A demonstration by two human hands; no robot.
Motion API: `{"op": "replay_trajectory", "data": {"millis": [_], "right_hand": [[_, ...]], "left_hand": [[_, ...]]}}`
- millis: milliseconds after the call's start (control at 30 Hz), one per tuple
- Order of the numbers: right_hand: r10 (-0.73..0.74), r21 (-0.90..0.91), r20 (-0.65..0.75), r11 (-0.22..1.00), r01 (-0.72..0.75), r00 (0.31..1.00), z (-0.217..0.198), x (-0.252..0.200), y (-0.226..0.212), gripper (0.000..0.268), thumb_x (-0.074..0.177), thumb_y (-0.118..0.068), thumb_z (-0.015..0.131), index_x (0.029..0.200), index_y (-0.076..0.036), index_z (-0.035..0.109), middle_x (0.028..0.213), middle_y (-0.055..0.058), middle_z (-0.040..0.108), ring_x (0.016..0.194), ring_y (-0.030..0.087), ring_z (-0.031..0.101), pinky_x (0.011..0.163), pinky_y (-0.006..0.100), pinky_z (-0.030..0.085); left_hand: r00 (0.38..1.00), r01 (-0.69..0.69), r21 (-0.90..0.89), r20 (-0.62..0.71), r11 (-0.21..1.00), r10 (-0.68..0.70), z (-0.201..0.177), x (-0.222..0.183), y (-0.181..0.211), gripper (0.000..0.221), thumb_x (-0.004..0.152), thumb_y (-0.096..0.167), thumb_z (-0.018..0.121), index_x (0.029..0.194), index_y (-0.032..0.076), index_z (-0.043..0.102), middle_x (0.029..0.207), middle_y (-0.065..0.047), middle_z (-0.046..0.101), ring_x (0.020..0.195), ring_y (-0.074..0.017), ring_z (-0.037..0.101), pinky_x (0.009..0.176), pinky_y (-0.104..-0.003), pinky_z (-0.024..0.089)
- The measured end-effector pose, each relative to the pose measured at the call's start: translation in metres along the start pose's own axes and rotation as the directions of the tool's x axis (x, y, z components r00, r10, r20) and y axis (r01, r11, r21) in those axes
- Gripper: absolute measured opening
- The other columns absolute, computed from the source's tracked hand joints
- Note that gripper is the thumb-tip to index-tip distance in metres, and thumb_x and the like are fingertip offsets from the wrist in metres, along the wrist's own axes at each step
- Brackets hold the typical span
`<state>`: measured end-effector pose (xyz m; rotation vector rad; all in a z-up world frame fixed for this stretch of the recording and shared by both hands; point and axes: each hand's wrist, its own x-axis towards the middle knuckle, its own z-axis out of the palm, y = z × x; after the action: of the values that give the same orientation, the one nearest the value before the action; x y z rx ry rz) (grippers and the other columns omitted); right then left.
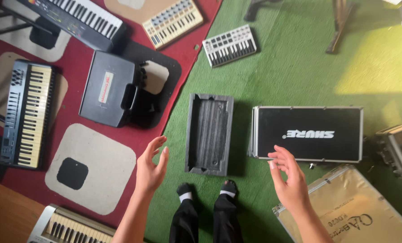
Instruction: The person places microphones and a protective foam insert into a hard-shell case, and then picks up a black electronic unit from the floor.
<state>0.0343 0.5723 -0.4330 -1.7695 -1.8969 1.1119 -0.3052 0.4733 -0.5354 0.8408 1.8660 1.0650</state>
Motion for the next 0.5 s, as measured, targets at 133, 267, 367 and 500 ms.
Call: {"op": "replay_trajectory", "data": {"millis": [133, 267, 367, 500], "right_hand": [[0.071, -0.046, 0.038, 0.997, -0.07, 0.997, 0.043, 0.019, 0.074, 0.049, 0.095, -0.012, 0.061, 0.143, -0.005, 0.052, 0.124, 0.012, 0.07, 0.104, 0.019, 0.07, 0.087, 0.033, 0.058], [0.14, -0.041, 0.1, 0.99, -0.136, 0.985, 0.104, 0.037, 0.166, 0.051, 0.097, -0.016, 0.063, 0.145, -0.003, 0.05, 0.131, 0.015, 0.066, 0.106, 0.022, 0.069, 0.09, 0.036, 0.057], [0.246, -0.041, 0.13, 0.969, -0.242, 0.961, 0.157, 0.051, 0.239, 0.053, 0.095, -0.017, 0.063, 0.145, -0.005, 0.049, 0.137, 0.015, 0.063, 0.107, 0.023, 0.07, 0.09, 0.036, 0.058], [0.366, -0.02, 0.117, 0.93, -0.366, 0.923, 0.213, 0.06, 0.34, 0.054, 0.097, -0.022, 0.062, 0.147, -0.006, 0.049, 0.143, 0.014, 0.062, 0.114, 0.024, 0.069, 0.092, 0.037, 0.057]], "left_hand": [[0.995, 0.101, 0.073, -0.002, 0.992, -0.101, 0.035, 0.022, -0.09, 0.042, 0.096, 0.021, 0.064, 0.134, 0.003, 0.061, 0.128, -0.015, 0.072, 0.122, -0.0275, 0.069, 0.099, -0.041, 0.053], [0.976, 0.216, 0.122, 0.007, 0.969, -0.218, 0.084, 0.042, -0.196, 0.047, 0.095, 0.028, 0.066, 0.136, 0.005, 0.06, 0.128, -0.017, 0.071, 0.12, -0.0302, 0.068, 0.096, -0.042, 0.055], [0.965, 0.255, 0.184, 0.022, 0.949, -0.263, 0.125, 0.06, -0.27, 0.05, 0.094, 0.032, 0.067, 0.136, 0.006, 0.06, 0.128, -0.019, 0.071, 0.12, -0.0334, 0.068, 0.098, -0.043, 0.054], [0.93, 0.353, 0.172, 0.045, 0.92, -0.365, 0.177, 0.059, -0.359, 0.054, 0.093, 0.036, 0.067, 0.138, 0.008, 0.059, 0.13, -0.02, 0.069, 0.122, -0.0368, 0.065, 0.1, -0.044, 0.052]]}}
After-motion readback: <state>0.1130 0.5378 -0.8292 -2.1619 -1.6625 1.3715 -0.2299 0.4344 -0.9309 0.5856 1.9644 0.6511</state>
